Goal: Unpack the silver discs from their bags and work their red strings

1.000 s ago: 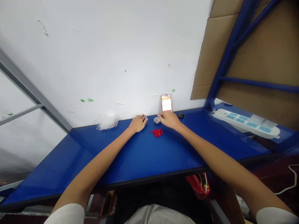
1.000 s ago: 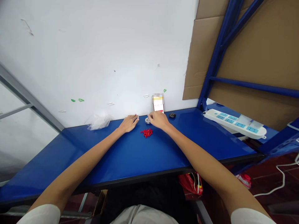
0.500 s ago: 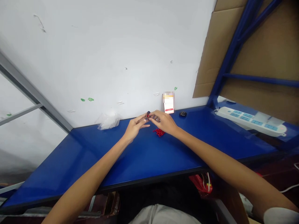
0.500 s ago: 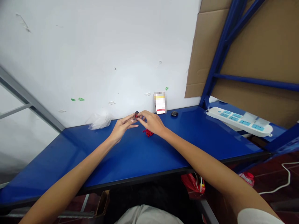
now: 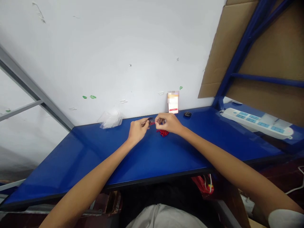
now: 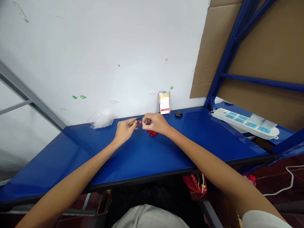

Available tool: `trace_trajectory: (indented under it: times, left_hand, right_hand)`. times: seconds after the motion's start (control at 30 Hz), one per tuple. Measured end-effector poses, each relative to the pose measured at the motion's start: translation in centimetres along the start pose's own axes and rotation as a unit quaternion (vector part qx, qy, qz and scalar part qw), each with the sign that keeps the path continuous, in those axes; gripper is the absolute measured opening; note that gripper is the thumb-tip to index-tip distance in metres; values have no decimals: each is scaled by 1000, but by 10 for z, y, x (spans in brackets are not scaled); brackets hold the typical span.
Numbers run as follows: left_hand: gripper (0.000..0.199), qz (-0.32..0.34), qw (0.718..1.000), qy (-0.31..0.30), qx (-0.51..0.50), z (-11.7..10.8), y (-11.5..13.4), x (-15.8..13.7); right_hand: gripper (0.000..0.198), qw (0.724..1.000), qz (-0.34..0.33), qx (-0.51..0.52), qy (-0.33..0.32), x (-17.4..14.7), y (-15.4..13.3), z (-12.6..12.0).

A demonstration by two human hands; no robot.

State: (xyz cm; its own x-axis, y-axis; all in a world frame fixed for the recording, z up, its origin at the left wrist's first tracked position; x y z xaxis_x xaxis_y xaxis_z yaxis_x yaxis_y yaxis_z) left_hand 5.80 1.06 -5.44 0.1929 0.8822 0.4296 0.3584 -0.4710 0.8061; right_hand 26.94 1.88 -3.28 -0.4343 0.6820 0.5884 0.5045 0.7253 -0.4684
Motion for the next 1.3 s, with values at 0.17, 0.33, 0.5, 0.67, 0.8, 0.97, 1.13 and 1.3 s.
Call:
trace_trajectory:
  times: [0.17, 0.33, 0.5, 0.67, 0.8, 0.97, 1.13, 1.3]
  left_hand:
    - [31, -18, 999, 28, 36, -14, -19, 9]
    - [31, -10, 997, 4, 72, -12, -24, 7]
    - [33, 11, 997, -12, 80, -6, -15, 3]
    - [36, -15, 999, -22, -17, 1, -13, 1]
    - [43, -30, 994, -31, -105, 9, -11, -3]
    - [52, -56, 984, -51, -159, 13, -6, -4]
    - [60, -85, 976, -41, -194, 10, -6, 0]
    - [61, -104, 972, -66, -199, 11, -3, -1]
  right_hand:
    - [9, 989, 35, 88, -117, 4, 10, -25]
    - [13, 953, 85, 93, -276, 0, 32, -32]
    - [26, 968, 77, 64, -231, 2, 39, -32]
    - [29, 989, 67, 43, -126, 5, 35, -27]
    - [33, 993, 62, 32, -95, 5, 30, -18]
    - [23, 988, 69, 54, -124, 7, 28, -14]
    - [28, 970, 102, 143, -167, 5, 34, -19]
    - [32, 965, 85, 155, -194, 4, 31, -16]
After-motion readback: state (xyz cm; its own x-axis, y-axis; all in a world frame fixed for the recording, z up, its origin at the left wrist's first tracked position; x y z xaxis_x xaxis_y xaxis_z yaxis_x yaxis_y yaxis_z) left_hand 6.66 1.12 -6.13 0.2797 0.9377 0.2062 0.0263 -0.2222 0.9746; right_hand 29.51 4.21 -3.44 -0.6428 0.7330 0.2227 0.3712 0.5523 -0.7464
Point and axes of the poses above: each hand's wrist, its own x-axis towards the middle knuckle, its own z-axis out of the palm, y = z × x, the point moved 2 cm from there along x, towards the middle knuckle, and after that the axes turned 3 degrees about -x, right-handed, at the moved point
